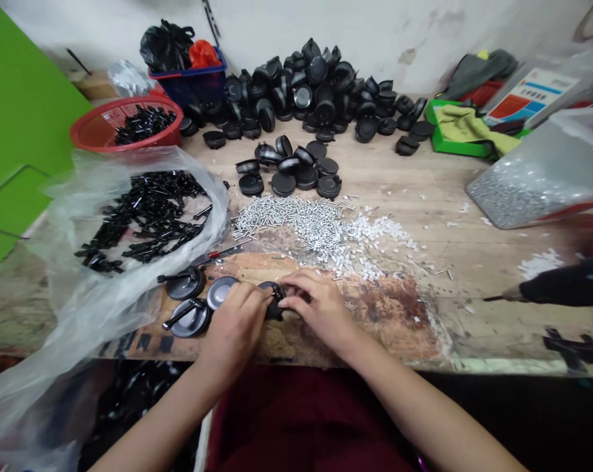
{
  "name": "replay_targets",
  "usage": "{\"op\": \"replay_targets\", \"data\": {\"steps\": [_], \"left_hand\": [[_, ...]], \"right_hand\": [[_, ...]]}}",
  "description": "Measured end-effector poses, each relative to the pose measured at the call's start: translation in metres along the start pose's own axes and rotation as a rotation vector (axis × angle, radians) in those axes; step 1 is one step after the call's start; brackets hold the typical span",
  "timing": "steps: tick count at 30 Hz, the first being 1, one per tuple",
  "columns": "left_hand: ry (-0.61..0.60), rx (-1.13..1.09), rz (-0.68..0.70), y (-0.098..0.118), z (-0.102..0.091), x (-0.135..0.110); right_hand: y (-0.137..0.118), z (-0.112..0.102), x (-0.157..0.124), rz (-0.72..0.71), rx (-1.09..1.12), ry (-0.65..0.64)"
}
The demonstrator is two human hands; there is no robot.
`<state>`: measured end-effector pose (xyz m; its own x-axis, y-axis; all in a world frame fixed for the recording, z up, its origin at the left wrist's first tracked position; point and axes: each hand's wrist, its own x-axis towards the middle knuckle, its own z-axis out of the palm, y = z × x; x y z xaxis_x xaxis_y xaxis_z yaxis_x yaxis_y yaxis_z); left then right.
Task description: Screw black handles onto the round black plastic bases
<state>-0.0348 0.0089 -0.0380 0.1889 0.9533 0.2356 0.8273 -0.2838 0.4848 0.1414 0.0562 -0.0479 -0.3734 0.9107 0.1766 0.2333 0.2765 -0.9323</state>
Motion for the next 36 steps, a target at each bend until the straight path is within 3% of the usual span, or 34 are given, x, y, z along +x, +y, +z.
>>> {"op": "replay_targets", "data": {"steps": [3,5,8,14,23,36], "left_hand": [[0.172,-0.364,-0.26,0.013,-0.009,0.003],[0.216,-0.562,-0.396,0.025,-0.014,0.005],[0.241,-0.7,-0.473,0.039,-0.015,0.006],[0.299,-0.699,-0.363,0.049,-0.016,0.0],[0.26,-0.591,-0.197,0.05,-0.027,-0.005],[0.19,-0.627,-0.241,0.046,-0.027,-0.002]], "right_hand": [[-0.024,-0.01,-0.012,-0.051,-0.061,0.076],[-0.036,-0.012,-0.019,-0.058,-0.08,0.055],[-0.044,-0.007,-0.026,-0.046,-0.053,0.039],[-0.046,-0.009,-0.03,-0.16,-0.042,0.021],[-0.052,-0.021,-0.031,-0.235,-0.048,-0.061],[-0.044,-0.022,-0.032,-0.22,-0.05,-0.095]]}}
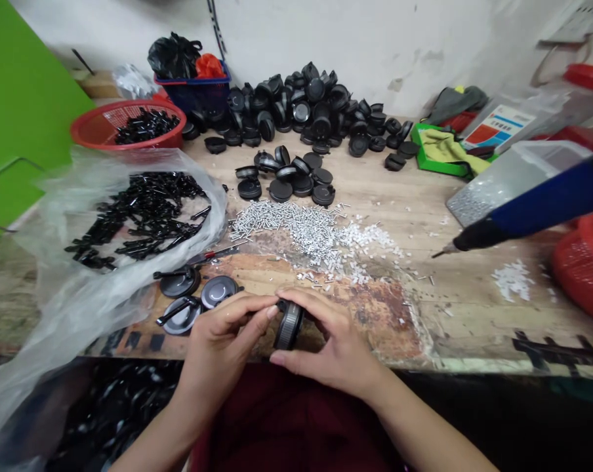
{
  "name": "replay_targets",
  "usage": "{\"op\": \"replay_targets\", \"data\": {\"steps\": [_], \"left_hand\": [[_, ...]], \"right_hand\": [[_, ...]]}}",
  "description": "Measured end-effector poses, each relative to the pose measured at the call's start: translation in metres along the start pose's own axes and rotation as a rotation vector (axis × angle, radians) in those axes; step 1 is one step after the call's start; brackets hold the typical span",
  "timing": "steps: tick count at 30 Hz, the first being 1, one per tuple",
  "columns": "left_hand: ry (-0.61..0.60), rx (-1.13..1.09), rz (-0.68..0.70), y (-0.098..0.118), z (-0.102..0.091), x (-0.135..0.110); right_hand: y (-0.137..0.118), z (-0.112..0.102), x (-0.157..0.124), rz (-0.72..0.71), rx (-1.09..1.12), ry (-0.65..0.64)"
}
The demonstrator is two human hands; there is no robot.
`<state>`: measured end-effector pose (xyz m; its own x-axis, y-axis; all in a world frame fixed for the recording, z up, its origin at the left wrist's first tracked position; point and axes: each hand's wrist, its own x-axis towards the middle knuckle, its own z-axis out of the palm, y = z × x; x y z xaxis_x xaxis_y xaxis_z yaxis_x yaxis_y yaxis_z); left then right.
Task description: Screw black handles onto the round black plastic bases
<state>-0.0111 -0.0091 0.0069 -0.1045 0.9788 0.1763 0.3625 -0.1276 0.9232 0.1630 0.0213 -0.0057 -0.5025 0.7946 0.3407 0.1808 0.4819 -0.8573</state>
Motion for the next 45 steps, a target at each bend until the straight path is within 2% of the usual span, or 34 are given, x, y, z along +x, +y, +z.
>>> {"op": "replay_targets", "data": {"steps": [6,11,15,18,21,24,26,29,32,36,39,41,43,45], "left_hand": [[-0.006,-0.01,-0.002,0.0,0.001,0.001],[0.01,0.054,0.034,-0.004,0.009,0.004],[0.033,0.21,0.149,-0.008,0.026,0.005],[-0.04,0.286,0.258,-0.004,0.036,0.011],[-0.105,0.421,0.262,0.0,0.034,0.031],[-0.061,0.695,0.164,-0.004,0.028,0.066],[-0.143,0.928,0.114,-0.012,0.029,0.089],[-0.201,1.039,0.111,-0.028,0.039,0.11],[-0.216,1.083,0.137,-0.04,0.049,0.117],[-0.24,1.081,0.186,-0.042,0.05,0.118],[-0.242,1.024,0.233,-0.028,0.043,0.11],[-0.213,0.906,0.299,-0.014,0.038,0.096],[-0.136,0.586,0.434,0.0,0.035,0.078],[-0.119,0.435,0.49,0.011,0.037,0.06]], "right_hand": [[0.003,-0.004,-0.002,0.046,0.009,-0.008],[0.0,-0.005,-0.008,0.195,-0.022,0.009],[-0.001,-0.003,-0.011,0.356,-0.074,0.073],[0.01,-0.005,-0.013,0.416,-0.039,0.102],[0.029,-0.014,-0.015,0.484,0.06,0.22],[0.041,-0.025,-0.014,0.551,0.256,0.327],[0.043,-0.029,-0.012,0.557,0.378,0.346],[0.042,-0.028,-0.01,0.537,0.512,0.363],[0.043,-0.02,-0.01,0.533,0.615,0.377],[0.045,-0.015,-0.011,0.536,0.688,0.386],[0.044,-0.015,-0.01,0.524,0.697,0.416],[0.042,-0.015,-0.009,0.516,0.7,0.415],[0.039,-0.015,-0.008,0.501,0.689,0.402],[0.034,-0.015,-0.007,0.471,0.661,0.388]]}}
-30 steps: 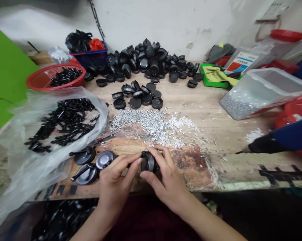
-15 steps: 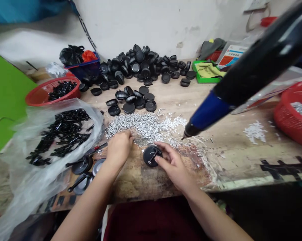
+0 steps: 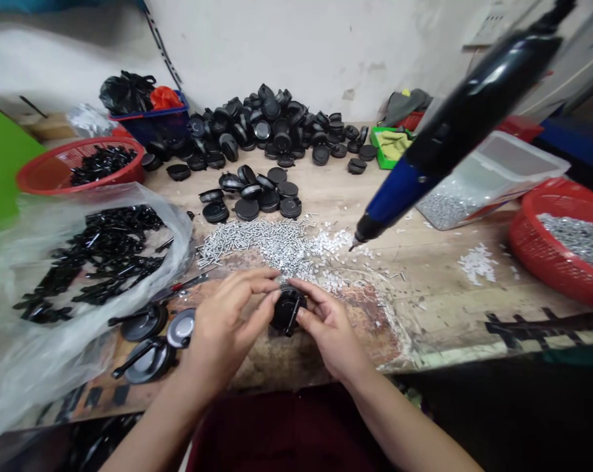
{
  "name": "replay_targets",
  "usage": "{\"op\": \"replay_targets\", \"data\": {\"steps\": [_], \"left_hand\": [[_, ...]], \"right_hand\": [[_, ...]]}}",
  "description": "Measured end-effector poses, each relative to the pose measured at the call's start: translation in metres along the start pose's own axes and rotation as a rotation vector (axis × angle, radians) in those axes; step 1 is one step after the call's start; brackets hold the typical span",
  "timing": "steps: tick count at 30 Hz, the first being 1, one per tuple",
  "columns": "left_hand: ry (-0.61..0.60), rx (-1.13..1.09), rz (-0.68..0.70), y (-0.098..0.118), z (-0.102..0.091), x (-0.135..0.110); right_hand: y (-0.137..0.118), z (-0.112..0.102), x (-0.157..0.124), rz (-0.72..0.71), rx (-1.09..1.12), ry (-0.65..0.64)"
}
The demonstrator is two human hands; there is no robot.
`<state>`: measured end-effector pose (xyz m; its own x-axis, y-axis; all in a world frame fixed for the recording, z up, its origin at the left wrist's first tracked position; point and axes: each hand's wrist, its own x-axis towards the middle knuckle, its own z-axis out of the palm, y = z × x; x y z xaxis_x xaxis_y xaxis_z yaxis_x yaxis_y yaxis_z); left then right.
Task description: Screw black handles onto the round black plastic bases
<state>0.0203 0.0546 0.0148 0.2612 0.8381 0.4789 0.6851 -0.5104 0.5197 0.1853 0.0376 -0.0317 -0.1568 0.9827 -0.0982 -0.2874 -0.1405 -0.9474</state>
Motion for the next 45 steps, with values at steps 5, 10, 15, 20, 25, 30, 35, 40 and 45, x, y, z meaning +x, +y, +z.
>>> {"op": "replay_targets", "data": {"steps": [5,10,15,20,25,30,35,40,45], "left_hand": [[0.132,-0.075,-0.005,0.015,0.008,-0.018],[0.208,-0.104,0.014,0.012,0.014,-0.024],[0.248,-0.132,0.06,0.012,0.012,-0.026],[0.263,-0.114,0.109,0.014,0.008,-0.026],[0.231,-0.093,0.155,0.012,0.004,-0.028],[0.132,-0.081,0.223,0.008,0.0,-0.03],[0.122,-0.04,0.184,0.016,0.0,-0.036],[0.183,-0.1,0.043,0.023,0.007,-0.046],[0.133,-0.075,0.092,0.023,0.006,-0.045]], "right_hand": [[-0.013,0.008,-0.007,-0.098,-0.147,-0.045],[-0.025,0.01,-0.014,-0.211,-0.357,-0.072],[-0.03,0.01,-0.015,-0.27,-0.475,-0.102],[-0.037,0.01,-0.015,-0.312,-0.539,-0.143],[-0.045,0.007,-0.015,-0.335,-0.588,-0.182],[-0.049,0.002,-0.011,-0.34,-0.635,-0.246],[-0.041,0.002,-0.009,-0.244,-0.471,-0.212],[-0.032,0.005,-0.012,-0.118,-0.234,-0.184],[-0.031,0.006,-0.012,-0.056,-0.17,-0.153]]}}
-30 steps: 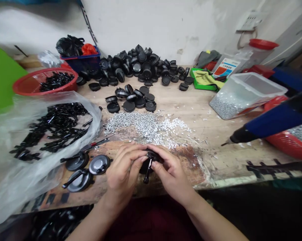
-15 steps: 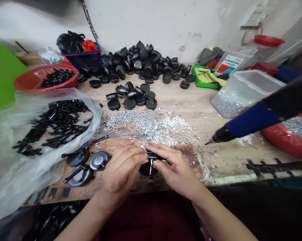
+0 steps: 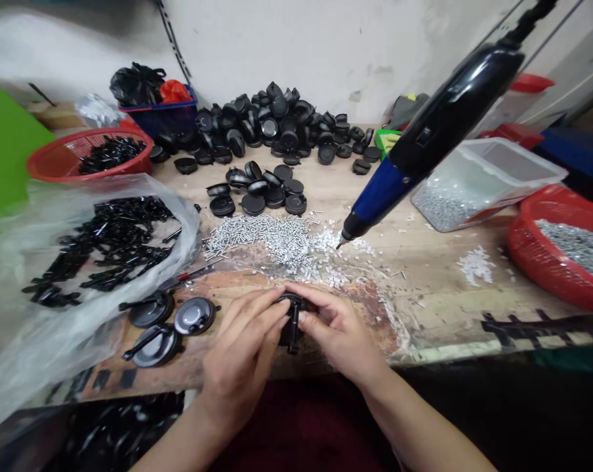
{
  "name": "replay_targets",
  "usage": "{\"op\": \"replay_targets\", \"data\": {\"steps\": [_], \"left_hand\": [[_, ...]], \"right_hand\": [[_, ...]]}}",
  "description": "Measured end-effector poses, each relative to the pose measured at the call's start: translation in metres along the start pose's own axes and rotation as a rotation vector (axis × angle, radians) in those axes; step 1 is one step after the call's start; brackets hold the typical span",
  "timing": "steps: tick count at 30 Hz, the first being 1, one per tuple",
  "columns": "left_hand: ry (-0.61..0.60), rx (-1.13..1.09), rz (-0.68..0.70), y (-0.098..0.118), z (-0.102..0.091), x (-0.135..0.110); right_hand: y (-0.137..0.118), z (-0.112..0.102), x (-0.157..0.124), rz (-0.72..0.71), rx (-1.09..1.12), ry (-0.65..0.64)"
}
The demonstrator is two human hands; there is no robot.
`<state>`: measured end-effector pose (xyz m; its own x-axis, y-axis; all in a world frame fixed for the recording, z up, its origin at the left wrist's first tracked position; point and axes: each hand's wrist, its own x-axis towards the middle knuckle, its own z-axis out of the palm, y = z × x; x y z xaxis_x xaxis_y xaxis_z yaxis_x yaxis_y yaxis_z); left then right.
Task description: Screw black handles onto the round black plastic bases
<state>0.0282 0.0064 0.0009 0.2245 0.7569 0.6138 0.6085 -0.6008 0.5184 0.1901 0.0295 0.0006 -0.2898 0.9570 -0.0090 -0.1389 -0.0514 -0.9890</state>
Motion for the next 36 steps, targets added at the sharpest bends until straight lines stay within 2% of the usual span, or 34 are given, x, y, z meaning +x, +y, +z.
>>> {"op": "replay_targets", "data": {"steps": [2,6,7,9,12,14,16,18,19,20,23,25,32,36], "left_hand": [[-0.08,-0.021,-0.021,-0.002,-0.004,0.0],[-0.349,-0.07,-0.104,-0.008,-0.006,-0.008],[-0.374,-0.067,-0.132,-0.011,-0.004,-0.011],[-0.307,-0.067,-0.195,-0.018,0.002,-0.018],[-0.049,-0.196,-0.382,-0.029,0.008,-0.021],[0.114,-0.468,-0.635,-0.036,0.005,-0.017],[0.244,-0.849,-0.881,-0.043,-0.003,-0.009],[0.33,-1.176,-1.005,-0.049,-0.013,-0.002],[0.353,-1.279,-1.029,-0.051,-0.018,0.001],[0.363,-1.345,-1.046,-0.053,-0.022,0.002],[0.347,-1.433,-1.085,-0.055,-0.029,0.001],[0.325,-1.447,-1.093,-0.056,-0.029,-0.002],[0.289,-1.473,-1.051,-0.058,-0.03,-0.007],[0.303,-1.407,-1.077,-0.054,-0.03,-0.006]], "right_hand": [[0.001,0.0,0.001,0.016,0.054,0.015],[0.008,0.004,0.007,0.093,0.159,0.043],[0.011,0.007,0.008,0.114,0.163,0.051],[0.014,0.014,0.012,0.134,0.147,0.056],[0.01,0.025,0.023,0.098,-0.01,-0.03],[0.003,0.031,0.039,0.007,-0.289,-0.086],[-0.003,0.037,0.065,-0.13,-0.67,-0.071],[-0.001,0.045,0.099,-0.229,-1.038,-0.035],[0.004,0.049,0.116,-0.245,-1.23,-0.049],[0.01,0.053,0.134,-0.231,-1.298,-0.055],[0.031,0.063,0.175,-0.182,-1.415,-0.072],[0.042,0.067,0.188,-0.17,-1.475,-0.091],[0.051,0.069,0.183,-0.316,-1.614,-0.213],[0.053,0.068,0.179,-0.4,-1.643,-0.277]]}}
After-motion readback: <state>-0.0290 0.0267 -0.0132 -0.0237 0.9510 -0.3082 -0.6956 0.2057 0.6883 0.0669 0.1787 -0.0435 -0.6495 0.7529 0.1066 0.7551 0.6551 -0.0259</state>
